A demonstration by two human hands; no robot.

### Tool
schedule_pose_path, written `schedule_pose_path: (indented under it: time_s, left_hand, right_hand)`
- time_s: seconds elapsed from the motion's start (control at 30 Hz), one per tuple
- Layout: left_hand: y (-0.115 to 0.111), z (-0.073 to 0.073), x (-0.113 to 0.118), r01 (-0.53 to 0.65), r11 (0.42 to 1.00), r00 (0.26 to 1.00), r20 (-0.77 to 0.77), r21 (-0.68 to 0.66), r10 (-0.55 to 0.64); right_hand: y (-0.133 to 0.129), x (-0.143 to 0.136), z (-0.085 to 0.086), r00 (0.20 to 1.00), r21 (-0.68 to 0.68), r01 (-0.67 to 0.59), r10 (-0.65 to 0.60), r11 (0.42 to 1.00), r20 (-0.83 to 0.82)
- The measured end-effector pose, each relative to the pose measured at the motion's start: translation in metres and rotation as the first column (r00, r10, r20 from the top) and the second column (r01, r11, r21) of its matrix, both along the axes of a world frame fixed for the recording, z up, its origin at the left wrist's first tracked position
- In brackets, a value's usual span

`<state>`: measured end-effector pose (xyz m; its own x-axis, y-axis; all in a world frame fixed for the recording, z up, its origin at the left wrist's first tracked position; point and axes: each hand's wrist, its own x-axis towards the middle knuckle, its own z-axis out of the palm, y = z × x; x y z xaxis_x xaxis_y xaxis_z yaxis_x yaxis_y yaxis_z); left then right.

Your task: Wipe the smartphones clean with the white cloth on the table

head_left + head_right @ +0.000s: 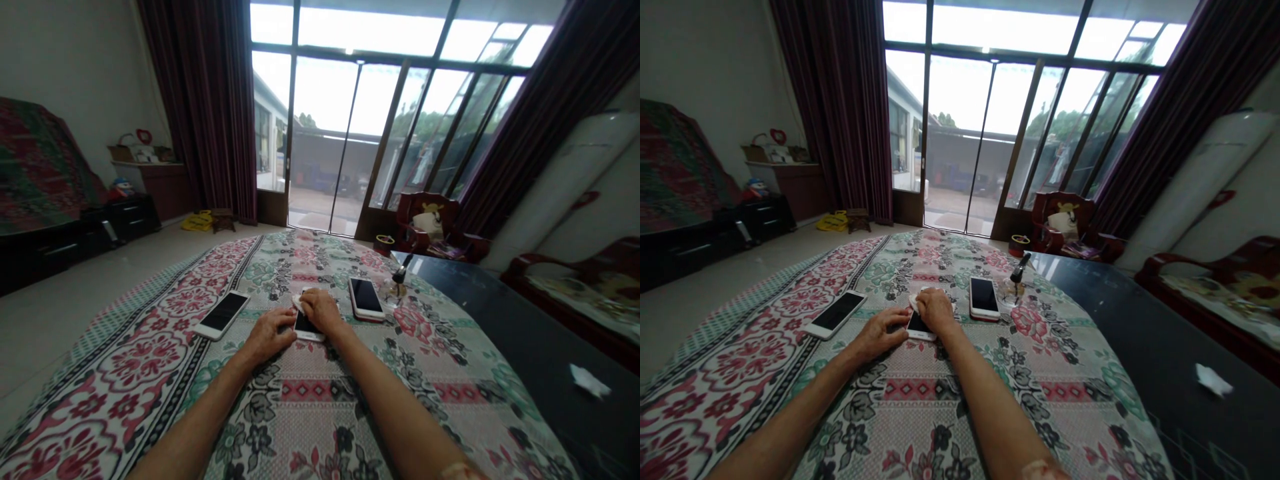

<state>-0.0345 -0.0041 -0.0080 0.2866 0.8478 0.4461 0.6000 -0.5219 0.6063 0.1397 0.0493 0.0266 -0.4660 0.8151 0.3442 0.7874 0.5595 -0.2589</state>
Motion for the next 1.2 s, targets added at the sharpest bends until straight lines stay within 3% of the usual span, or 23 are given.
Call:
schedule_pose_path:
  time_s: [0.33,0.57,0.67,0.8,1.03,1.13,1.2]
  left_hand:
    - [-0.002,0.003,0.0,-0.021,0.999,0.999,-0.03,-0.026,0.02]
    - [-0.002,0.003,-0.001,0.005,0.999,0.999,-0.049,-0.046,-0.007]
    - [-0.002,0.003,-0.001,0.0,0.998,0.999,-0.043,-0.059,-0.002]
    - [-0.002,0.004,0.0,-0.019,0.998,1.0,-0.021,-0.065,0.018]
    - [-0.006,0.008,0.003,-0.064,0.997,0.998,-0.028,-0.043,0.063]
    - [-0.006,0.007,0.003,-0.075,0.997,0.997,-0.035,-0.033,0.074]
    - [-0.005,0.005,0.003,-0.073,0.997,0.997,-0.04,-0.031,0.071]
  right_hand:
    - [0.035,0.007,0.002,0.966,-0.034,0.257,-0.258,0.966,-0.02]
    - [0.022,0.011,-0.001,0.938,-0.032,0.345,-0.346,0.938,-0.023]
    - [0.007,0.012,0.001,0.96,-0.007,0.281,-0.281,0.96,0.001]
    - [-0.014,0.009,0.004,0.992,-0.01,0.105,-0.104,0.994,0.074]
    - [-0.049,0.017,0.002,0.99,-0.024,-0.11,0.111,0.994,0.084]
    - [-0.053,0.021,0.002,0.987,-0.046,-0.135,0.138,0.99,0.076]
    - [-0.051,0.021,0.002,0.994,-0.044,-0.075,0.078,0.996,0.07]
